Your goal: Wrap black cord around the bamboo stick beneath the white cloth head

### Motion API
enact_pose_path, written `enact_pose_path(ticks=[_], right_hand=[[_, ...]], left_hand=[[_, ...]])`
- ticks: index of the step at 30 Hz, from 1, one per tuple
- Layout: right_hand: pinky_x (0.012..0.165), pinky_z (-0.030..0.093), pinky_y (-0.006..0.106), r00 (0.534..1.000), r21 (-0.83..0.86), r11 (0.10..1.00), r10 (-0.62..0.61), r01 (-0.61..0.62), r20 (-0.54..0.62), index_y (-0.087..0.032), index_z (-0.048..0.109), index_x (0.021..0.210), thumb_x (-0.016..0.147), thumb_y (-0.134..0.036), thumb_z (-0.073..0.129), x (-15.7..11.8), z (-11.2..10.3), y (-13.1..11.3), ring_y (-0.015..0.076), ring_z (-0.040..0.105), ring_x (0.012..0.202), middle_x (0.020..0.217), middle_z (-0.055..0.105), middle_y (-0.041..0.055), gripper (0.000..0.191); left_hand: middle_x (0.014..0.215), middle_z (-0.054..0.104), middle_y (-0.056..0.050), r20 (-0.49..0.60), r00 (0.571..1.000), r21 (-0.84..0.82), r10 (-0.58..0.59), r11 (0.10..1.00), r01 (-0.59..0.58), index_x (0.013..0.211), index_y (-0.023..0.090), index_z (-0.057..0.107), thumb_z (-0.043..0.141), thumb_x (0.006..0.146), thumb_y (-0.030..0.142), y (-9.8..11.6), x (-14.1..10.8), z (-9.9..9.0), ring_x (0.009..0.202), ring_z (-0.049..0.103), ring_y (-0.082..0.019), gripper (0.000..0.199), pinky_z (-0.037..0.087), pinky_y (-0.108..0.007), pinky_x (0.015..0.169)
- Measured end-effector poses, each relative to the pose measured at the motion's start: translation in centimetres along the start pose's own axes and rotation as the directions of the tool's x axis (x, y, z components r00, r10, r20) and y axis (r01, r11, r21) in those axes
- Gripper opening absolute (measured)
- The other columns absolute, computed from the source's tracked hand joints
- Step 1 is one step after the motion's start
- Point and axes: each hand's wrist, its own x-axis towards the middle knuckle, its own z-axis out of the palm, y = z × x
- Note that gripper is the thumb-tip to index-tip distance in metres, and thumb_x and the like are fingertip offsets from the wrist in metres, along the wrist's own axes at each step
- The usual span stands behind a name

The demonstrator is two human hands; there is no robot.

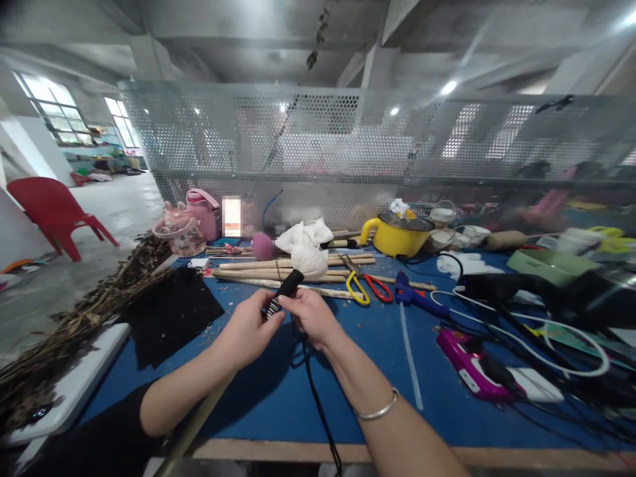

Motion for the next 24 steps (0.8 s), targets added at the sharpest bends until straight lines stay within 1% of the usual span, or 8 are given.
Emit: enact_pose_path(ticks=[2, 4, 5, 7, 10, 13, 20, 24], right_hand=[[0.032, 0.010, 0.020, 0.999, 0.002, 1.000, -0.024, 0.025, -0.038, -0.014, 0.054, 0.077, 0.071, -0.042, 0.065, 0.0, 0.1, -0.2, 0.0032, 0.018, 0.031, 0.041, 0.031, -0.0105, 0.031], [0.033, 0.012, 0.020, 0.995, 0.001, 0.997, -0.074, 0.074, -0.059, -0.014, 0.054, 0.078, 0.071, -0.041, 0.066, -0.2, 0.2, -0.5, 0.0028, 0.021, 0.033, 0.045, 0.040, -0.0084, 0.031], [0.034, 0.013, 0.020, 0.993, -0.005, 0.995, -0.102, 0.102, -0.059, -0.014, 0.054, 0.077, 0.071, -0.041, 0.066, -0.3, 0.3, -0.7, 0.0027, 0.023, 0.034, 0.048, 0.046, -0.0063, 0.030], [0.036, 0.017, 0.020, 0.988, -0.025, 0.989, -0.147, 0.146, -0.043, -0.014, 0.054, 0.074, 0.072, -0.039, 0.066, -0.6, 0.4, -1.1, 0.0028, 0.028, 0.037, 0.056, 0.054, -0.0026, 0.028], [0.037, 0.018, 0.020, 0.989, -0.025, 0.988, -0.150, 0.150, -0.002, -0.014, 0.057, 0.072, 0.072, -0.037, 0.066, -1.2, 0.6, -1.4, 0.0029, 0.030, 0.038, 0.059, 0.056, -0.0014, 0.025], [0.036, 0.015, 0.020, 0.992, 0.045, 0.991, -0.124, 0.123, 0.024, -0.013, 0.061, 0.078, 0.071, -0.037, 0.066, -1.6, 0.8, -1.3, 0.0022, 0.027, 0.037, 0.060, 0.058, -0.0004, 0.025], [0.035, 0.011, 0.019, 0.994, 0.118, 0.988, -0.107, 0.104, 0.022, -0.014, 0.061, 0.074, 0.069, -0.036, 0.068, -1.7, 0.8, -1.2, 0.0019, 0.024, 0.035, 0.052, 0.056, -0.0006, 0.024], [0.035, 0.011, 0.018, 0.991, 0.107, 0.987, -0.122, 0.117, 0.048, -0.013, 0.058, 0.071, 0.071, -0.035, 0.067, -1.7, 0.9, -1.4, 0.0023, 0.026, 0.036, 0.055, 0.059, 0.0011, 0.023]], left_hand=[[0.073, 0.059, -0.004, 0.027, 0.999, -0.057, -0.018, 0.998, 0.020, 0.089, 0.016, 0.060, 0.057, 0.075, 0.029, 0.0, 0.3, 0.2, 0.065, 0.052, -0.015, 0.019, 0.038, -0.025, 0.059], [0.070, 0.056, -0.002, 0.106, 0.989, -0.232, -0.102, 0.965, 0.124, 0.087, 0.015, 0.056, 0.055, 0.077, 0.034, 0.1, 0.5, 0.2, 0.054, 0.047, -0.010, 0.021, 0.035, -0.022, 0.049], [0.069, 0.055, -0.001, 0.164, 0.975, -0.340, -0.148, 0.919, 0.197, 0.086, 0.015, 0.054, 0.054, 0.077, 0.036, 0.1, 0.6, 0.1, 0.049, 0.043, -0.008, 0.023, 0.032, -0.020, 0.044], [0.071, 0.054, 0.000, 0.267, 0.941, -0.538, -0.207, 0.778, 0.324, 0.085, 0.016, 0.051, 0.055, 0.077, 0.040, 0.2, 0.6, -0.2, 0.044, 0.037, -0.005, 0.026, 0.027, -0.016, 0.038], [0.075, 0.053, -0.001, 0.328, 0.923, -0.720, -0.199, 0.580, 0.381, 0.084, 0.015, 0.051, 0.060, 0.074, 0.039, 0.1, 0.2, -0.9, 0.045, 0.036, -0.003, 0.027, 0.026, -0.013, 0.036], [0.072, 0.053, -0.001, 0.375, 0.911, -0.767, -0.172, 0.495, 0.409, 0.084, 0.014, 0.052, 0.060, 0.075, 0.036, -0.2, -0.2, -1.3, 0.044, 0.035, -0.002, 0.025, 0.025, -0.012, 0.034], [0.073, 0.054, -0.003, 0.445, 0.891, -0.784, -0.088, 0.442, 0.435, 0.088, 0.012, 0.054, 0.055, 0.080, 0.032, 0.0, -0.4, -1.5, 0.041, 0.035, -0.002, 0.021, 0.027, -0.012, 0.033], [0.072, 0.057, -0.003, 0.420, 0.903, -0.808, -0.085, 0.418, 0.415, 0.108, 0.017, 0.049, 0.054, 0.080, 0.031, 0.4, -0.6, -1.6, 0.040, 0.037, -0.003, 0.032, 0.027, -0.012, 0.032]])
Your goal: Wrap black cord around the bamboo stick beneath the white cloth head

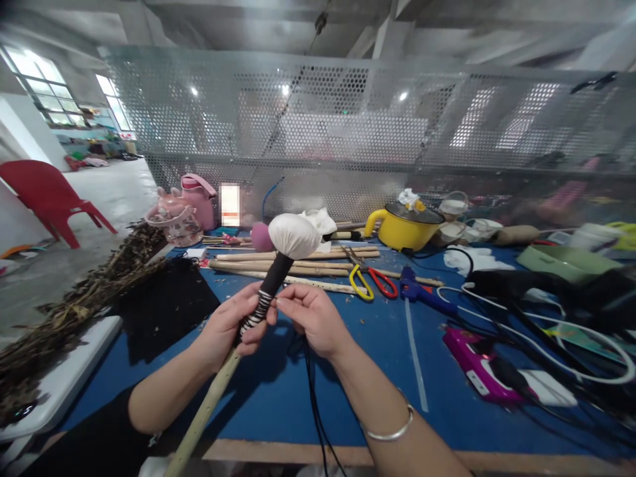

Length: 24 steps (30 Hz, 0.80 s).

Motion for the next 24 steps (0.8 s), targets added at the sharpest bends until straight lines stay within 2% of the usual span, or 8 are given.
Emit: enact_pose_path(ticks=[5, 8, 10, 12, 14, 18, 21, 24], right_hand=[[0.034, 0.009, 0.018, 0.995, 0.061, 0.996, 0.062, -0.066, 0.074, -0.016, 0.054, 0.090, 0.069, -0.038, 0.068, 0.0, 0.1, 0.0, 0.0026, 0.020, 0.032, 0.047, 0.053, -0.0041, 0.034], [0.034, 0.008, 0.019, 0.978, 0.107, 0.985, 0.115, -0.135, 0.177, -0.015, 0.053, 0.096, 0.066, -0.041, 0.070, 0.2, -0.2, 0.5, 0.0028, 0.018, 0.033, 0.044, 0.046, -0.0072, 0.043], [0.034, 0.008, 0.019, 0.982, 0.105, 0.985, 0.124, -0.139, 0.142, -0.014, 0.054, 0.088, 0.066, -0.041, 0.070, 0.5, -0.5, 0.9, 0.0026, 0.017, 0.033, 0.041, 0.037, -0.0096, 0.038], [0.034, 0.007, 0.020, 0.992, 0.060, 0.991, 0.114, -0.117, 0.046, -0.014, 0.054, 0.079, 0.067, -0.039, 0.070, 0.8, -0.7, 1.1, 0.0028, 0.017, 0.033, 0.040, 0.032, -0.0103, 0.033], [0.033, 0.007, 0.020, 0.994, 0.011, 0.995, 0.104, -0.104, -0.031, -0.015, 0.053, 0.073, 0.066, -0.039, 0.070, 1.0, -0.7, 1.2, 0.0031, 0.018, 0.033, 0.040, 0.031, -0.0102, 0.031], [0.034, 0.013, 0.020, 0.991, -0.012, 0.993, 0.118, -0.119, -0.065, -0.014, 0.054, 0.073, 0.064, -0.039, 0.072, 1.0, 0.0, 1.0, 0.0030, 0.021, 0.034, 0.043, 0.035, -0.0092, 0.032], [0.036, 0.017, 0.020, 0.991, -0.039, 0.992, 0.118, -0.120, -0.061, -0.013, 0.057, 0.080, 0.066, -0.038, 0.071, 1.0, 0.4, 1.0, 0.0031, 0.024, 0.036, 0.046, 0.039, -0.0081, 0.032], [0.036, 0.016, 0.019, 0.996, -0.088, 0.994, 0.065, -0.069, -0.053, -0.013, 0.058, 0.082, 0.069, -0.038, 0.068, 1.0, 0.3, 0.9, 0.0033, 0.024, 0.036, 0.045, 0.035, -0.0091, 0.031]], left_hand=[[0.076, 0.062, -0.006, 0.096, 0.992, -0.078, -0.085, 0.993, 0.093, 0.132, 0.026, 0.030, 0.049, 0.083, 0.029, -0.1, -0.2, -0.3, 0.035, 0.035, -0.002, 0.053, 0.024, -0.011, 0.030], [0.069, 0.063, -0.007, 0.156, 0.964, -0.075, -0.216, 0.970, 0.229, 0.131, 0.020, 0.035, 0.044, 0.084, 0.036, -0.3, 0.2, -0.8, 0.029, 0.033, -0.004, 0.050, 0.021, -0.013, 0.027], [0.063, 0.062, -0.006, 0.089, 0.954, 0.021, -0.287, 0.958, 0.286, 0.124, 0.014, 0.042, 0.042, 0.084, 0.044, -0.5, 0.6, -1.0, 0.031, 0.042, -0.008, 0.050, 0.028, -0.017, 0.029], [0.064, 0.062, -0.005, -0.100, 0.973, 0.162, -0.208, 0.962, 0.222, 0.116, 0.013, 0.048, 0.043, 0.083, 0.049, -0.5, 0.9, -1.2, 0.042, 0.053, -0.012, 0.049, 0.038, -0.020, 0.037], [0.069, 0.060, -0.002, -0.267, 0.964, 0.336, 0.004, 0.938, 0.089, 0.107, 0.016, 0.051, 0.048, 0.080, 0.051, -0.6, 1.1, -1.3, 0.052, 0.055, -0.011, 0.045, 0.041, -0.020, 0.046], [0.078, 0.058, -0.001, -0.251, 0.924, 0.696, 0.290, 0.718, -0.037, 0.094, 0.016, 0.057, 0.064, 0.070, 0.041, -0.9, 0.7, -1.2, 0.063, 0.052, -0.009, 0.036, 0.041, -0.020, 0.055], [0.078, 0.057, -0.002, -0.244, 0.915, 0.764, 0.321, 0.645, -0.022, 0.091, 0.015, 0.056, 0.069, 0.066, 0.034, -1.2, 0.5, -0.8, 0.064, 0.053, -0.011, 0.035, 0.043, -0.021, 0.055], [0.068, 0.055, 0.001, -0.262, 0.940, 0.641, 0.221, 0.767, -0.002, 0.093, 0.014, 0.052, 0.064, 0.070, 0.035, -1.1, 0.5, -0.4, 0.055, 0.050, -0.009, 0.034, 0.043, -0.021, 0.047]])
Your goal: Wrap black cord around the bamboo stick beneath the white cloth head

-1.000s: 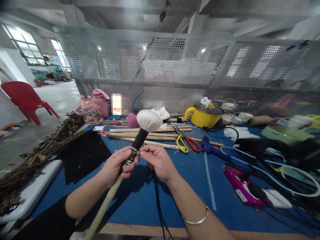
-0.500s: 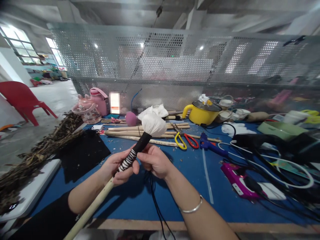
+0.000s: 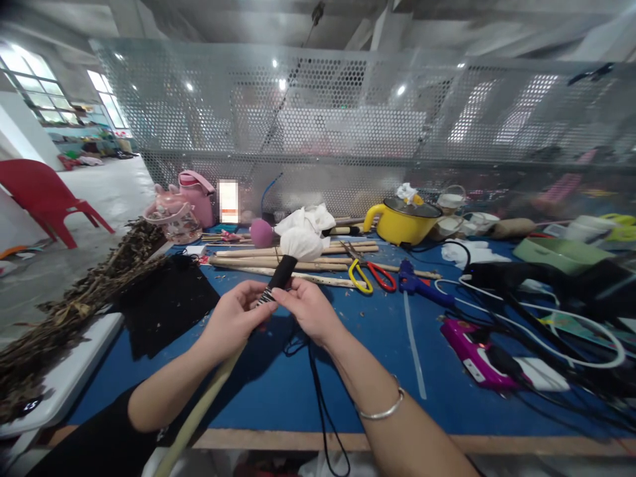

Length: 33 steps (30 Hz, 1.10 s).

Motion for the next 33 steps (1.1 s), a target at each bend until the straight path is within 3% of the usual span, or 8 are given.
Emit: enact_pose_path(ticks=[8, 13, 20, 25, 29, 33], right_hand=[[0.035, 0.013, 0.019, 0.997, 0.034, 0.997, -0.074, 0.074, -0.006, -0.014, 0.054, 0.069, 0.068, -0.036, 0.068, -0.39, -0.79, -0.41, 0.0022, 0.023, 0.037, 0.049, 0.038, -0.0076, 0.026], [0.035, 0.012, 0.018, 0.998, 0.072, 0.995, -0.066, 0.066, -0.001, -0.014, 0.054, 0.067, 0.067, -0.035, 0.069, -0.67, -0.59, -0.69, 0.0019, 0.022, 0.036, 0.048, 0.038, -0.0074, 0.026], [0.034, 0.013, 0.017, 0.999, 0.084, 0.996, -0.042, 0.040, 0.026, -0.014, 0.053, 0.066, 0.066, -0.037, 0.069, -0.82, -0.44, -0.70, 0.0018, 0.023, 0.035, 0.047, 0.039, -0.0073, 0.028], [0.031, 0.013, 0.017, 0.998, 0.129, 0.990, -0.053, 0.050, 0.023, -0.017, 0.050, 0.077, 0.067, -0.037, 0.069, -0.56, -0.45, -0.42, 0.0016, 0.021, 0.031, 0.047, 0.044, -0.0085, 0.030], [0.032, 0.013, 0.018, 0.997, 0.016, 0.997, -0.071, 0.070, 0.025, -0.015, 0.055, 0.087, 0.070, -0.039, 0.066, -0.33, -0.77, -0.34, 0.0019, 0.023, 0.032, 0.050, 0.048, -0.0065, 0.031], [0.035, 0.016, 0.019, 0.990, -0.132, 0.982, -0.137, 0.132, -0.026, -0.013, 0.059, 0.073, 0.070, -0.036, 0.067, -0.50, -0.96, -0.84, 0.0030, 0.030, 0.037, 0.052, 0.050, -0.0038, 0.024]], left_hand=[[0.056, 0.052, 0.004, 0.034, 0.999, -0.271, -0.039, 0.961, 0.047, 0.087, 0.013, 0.051, 0.068, 0.068, 0.030, 0.95, 0.18, -0.32, 0.049, 0.049, -0.008, 0.031, 0.043, -0.019, 0.042], [0.065, 0.058, 0.000, 0.051, 0.998, -0.384, -0.033, 0.922, 0.050, 0.084, 0.012, 0.053, 0.067, 0.068, 0.029, 0.93, 0.09, -0.33, 0.049, 0.050, -0.006, 0.027, 0.042, -0.017, 0.041], [0.067, 0.060, 0.000, 0.085, 0.996, -0.450, -0.041, 0.890, 0.075, 0.079, 0.012, 0.055, 0.069, 0.067, 0.029, 1.01, 0.05, -0.27, 0.046, 0.050, -0.005, 0.025, 0.043, -0.016, 0.041], [0.067, 0.062, -0.002, 0.217, 0.975, -0.455, -0.051, 0.878, 0.147, 0.077, 0.011, 0.058, 0.066, 0.071, 0.031, 1.14, -0.21, -0.35, 0.044, 0.052, -0.005, 0.023, 0.041, -0.015, 0.041], [0.064, 0.062, -0.001, 0.194, 0.978, -0.466, -0.077, 0.870, 0.161, 0.076, 0.011, 0.058, 0.066, 0.070, 0.033, 0.94, -0.15, -0.29, 0.044, 0.052, -0.005, 0.024, 0.041, -0.015, 0.040], [0.061, 0.060, 0.000, 0.138, 0.985, -0.436, -0.105, 0.887, 0.155, 0.074, 0.011, 0.058, 0.067, 0.069, 0.033, 0.62, 0.22, -0.36, 0.042, 0.050, -0.004, 0.024, 0.040, -0.015, 0.040]])
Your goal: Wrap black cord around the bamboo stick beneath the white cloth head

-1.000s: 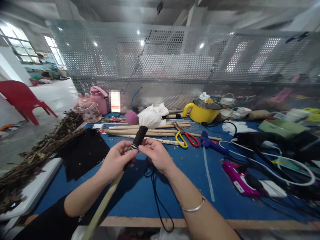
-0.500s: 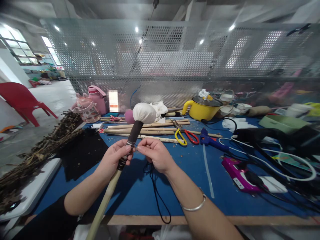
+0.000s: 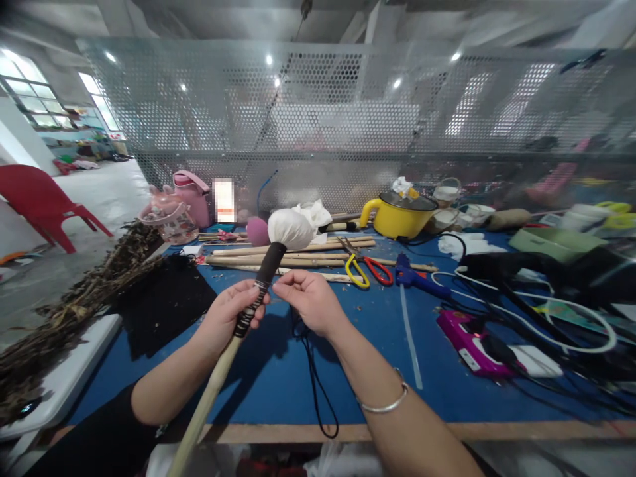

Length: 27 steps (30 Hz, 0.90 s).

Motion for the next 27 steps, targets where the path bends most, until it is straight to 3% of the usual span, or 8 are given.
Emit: enact_pose_path(ticks=[5, 9, 27], right_hand=[[0.034, 0.014, 0.019, 0.996, 0.113, 0.991, 0.060, -0.067, 0.059, -0.013, 0.063, 0.082, 0.071, -0.036, 0.065, -0.38, 0.18, -0.31, 0.0026, 0.023, 0.035, 0.047, 0.044, -0.0060, 0.025], [0.033, 0.014, 0.018, 0.996, 0.219, 0.972, 0.072, -0.081, 0.051, -0.014, 0.061, 0.079, 0.069, -0.035, 0.067, -0.42, 0.42, -0.12, 0.0016, 0.023, 0.034, 0.052, 0.050, -0.0042, 0.024], [0.031, 0.014, 0.017, 0.993, 0.205, 0.972, 0.106, -0.116, 0.056, -0.015, 0.051, 0.065, 0.068, -0.036, 0.069, -0.17, 0.56, 0.12, 0.0019, 0.023, 0.033, 0.044, 0.043, -0.0068, 0.028]], left_hand=[[0.067, 0.060, -0.001, 0.025, 1.000, -0.014, 0.011, 1.000, -0.010, 0.080, 0.011, 0.060, 0.068, 0.067, 0.033, 0.06, 0.22, -0.18, 0.047, 0.051, -0.004, 0.026, 0.040, -0.014, 0.040], [0.068, 0.060, -0.001, 0.042, 0.999, -0.040, -0.007, 0.999, 0.008, 0.081, 0.012, 0.059, 0.069, 0.066, 0.033, 0.11, 0.14, -0.14, 0.046, 0.051, -0.005, 0.028, 0.040, -0.014, 0.039], [0.056, 0.059, 0.000, 0.059, 0.997, -0.022, -0.054, 0.998, 0.056, 0.075, 0.012, 0.058, 0.065, 0.071, 0.036, 0.06, -0.12, -0.09, 0.039, 0.049, -0.004, 0.026, 0.038, -0.013, 0.038]])
